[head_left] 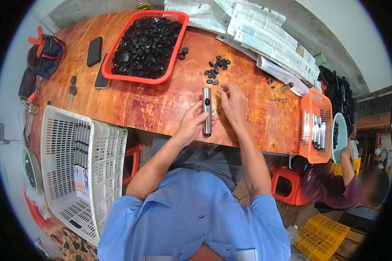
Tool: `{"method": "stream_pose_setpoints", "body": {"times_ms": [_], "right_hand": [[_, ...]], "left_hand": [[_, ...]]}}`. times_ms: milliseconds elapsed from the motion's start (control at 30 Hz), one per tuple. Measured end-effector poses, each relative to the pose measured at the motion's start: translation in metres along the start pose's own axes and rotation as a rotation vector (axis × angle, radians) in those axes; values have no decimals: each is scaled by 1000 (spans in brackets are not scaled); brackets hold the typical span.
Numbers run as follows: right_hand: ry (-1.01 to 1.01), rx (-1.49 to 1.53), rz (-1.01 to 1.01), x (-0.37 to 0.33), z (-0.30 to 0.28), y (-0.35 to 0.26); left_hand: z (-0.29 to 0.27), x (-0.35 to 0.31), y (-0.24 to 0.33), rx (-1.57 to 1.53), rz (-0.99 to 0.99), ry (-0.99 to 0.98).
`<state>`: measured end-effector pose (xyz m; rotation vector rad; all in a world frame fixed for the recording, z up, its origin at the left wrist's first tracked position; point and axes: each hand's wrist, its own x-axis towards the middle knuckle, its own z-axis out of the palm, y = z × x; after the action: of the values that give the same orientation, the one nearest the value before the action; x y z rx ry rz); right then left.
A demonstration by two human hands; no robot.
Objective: The person assembles lock cylinders by inserting small black components into a cylindrical metal body, then tapping the assembly on the table to seat the parts. Completed cylinders are placed into a white basket. The process is repeated with multiple components.
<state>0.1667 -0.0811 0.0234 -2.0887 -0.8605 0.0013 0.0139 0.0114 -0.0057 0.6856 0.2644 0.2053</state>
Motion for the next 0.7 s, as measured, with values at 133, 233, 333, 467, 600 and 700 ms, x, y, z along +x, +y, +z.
{"method": "stream_pose_setpoints", "body": {"times_ms": [133, 233, 333, 467, 600, 700], "right_hand": [[1, -158, -38, 26, 21, 4], [-68, -264, -62, 28, 22, 8], [-58, -248, -94, 17, 14, 11], [-134, -199, -57, -1, -5, 11], [-165, -147, -46, -9, -16, 12], [-96, -128, -42, -12, -16, 14]], "left_hand": [[0, -1, 1, -22, -9, -2], [-2, -2, 0, -12, -29, -28], [-6, -1, -3, -1, -32, -55], [-9, 1, -3, 12, -61, -78], [-7, 1, -1, -21, -67, -92], [-3, 0, 2, -34, -61, -95]]}}
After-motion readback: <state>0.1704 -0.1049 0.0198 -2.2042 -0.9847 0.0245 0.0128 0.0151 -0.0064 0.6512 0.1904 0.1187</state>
